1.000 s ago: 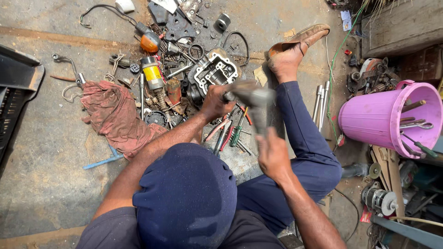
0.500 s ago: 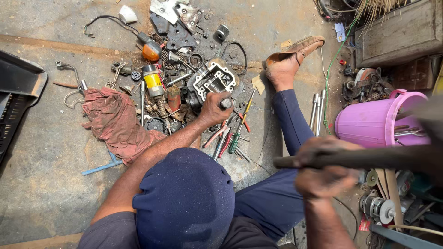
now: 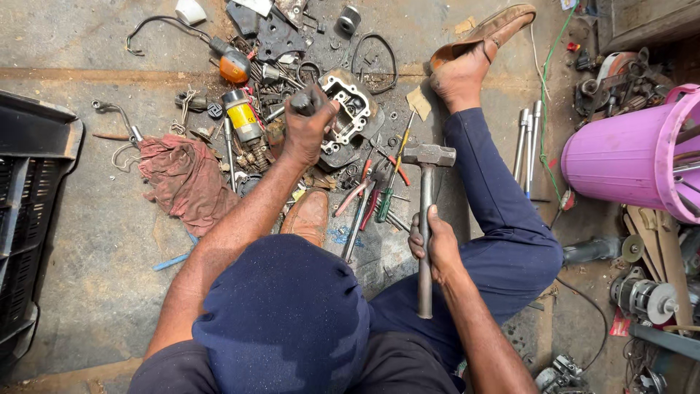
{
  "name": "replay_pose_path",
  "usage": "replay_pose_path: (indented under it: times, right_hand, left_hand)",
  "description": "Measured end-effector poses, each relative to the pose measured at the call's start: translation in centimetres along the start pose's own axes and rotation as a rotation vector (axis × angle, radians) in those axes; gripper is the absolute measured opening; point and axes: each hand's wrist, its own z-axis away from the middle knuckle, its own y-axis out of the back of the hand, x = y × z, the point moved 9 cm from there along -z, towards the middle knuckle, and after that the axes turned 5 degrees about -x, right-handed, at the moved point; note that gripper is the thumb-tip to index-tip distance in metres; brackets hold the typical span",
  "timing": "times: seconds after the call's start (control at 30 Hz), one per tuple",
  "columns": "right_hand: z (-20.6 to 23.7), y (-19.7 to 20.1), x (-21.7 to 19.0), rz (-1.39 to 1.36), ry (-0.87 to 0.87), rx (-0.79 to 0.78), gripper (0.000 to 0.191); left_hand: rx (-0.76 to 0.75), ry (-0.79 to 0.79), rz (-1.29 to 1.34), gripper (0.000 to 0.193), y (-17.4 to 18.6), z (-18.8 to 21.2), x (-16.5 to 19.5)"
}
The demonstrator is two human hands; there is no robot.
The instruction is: The person disassembles and repairs a motorcycle engine cylinder block component on the ground, using screwdrivers, pliers, and a hammer to extract parts and work on the components with another worker.
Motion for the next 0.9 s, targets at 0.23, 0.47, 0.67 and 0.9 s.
replay_pose_path:
  times: [0.23, 0.47, 0.67, 0.9]
  right_hand:
    - [-4.8, 3.9, 7.6, -0.371, -0.181, 0.203, 0.039]
    - [-7.1, 6.2, 9.8, -0.173, -0.086, 0.376, 0.031]
    - [-7.2, 7.5, 10.5, 0.225, -0.152, 0.449, 0.031]
    - [-4.0, 6.1, 4.7, 1.015, 0.338, 0.757, 0.045]
  left_hand:
    - [0.119, 0.284, 0.029, 0.025, 4.9, 6.2, -0.5]
    - [0.235, 0.766, -0.151, 0.037, 6.2, 14.9, -8.9]
    - [0.046, 0.795, -0.285, 0.035, 3.2, 17.2, -10.5]
    - [-0.416, 0.595, -0.519, 0.042, -2.0, 15.6, -9.6]
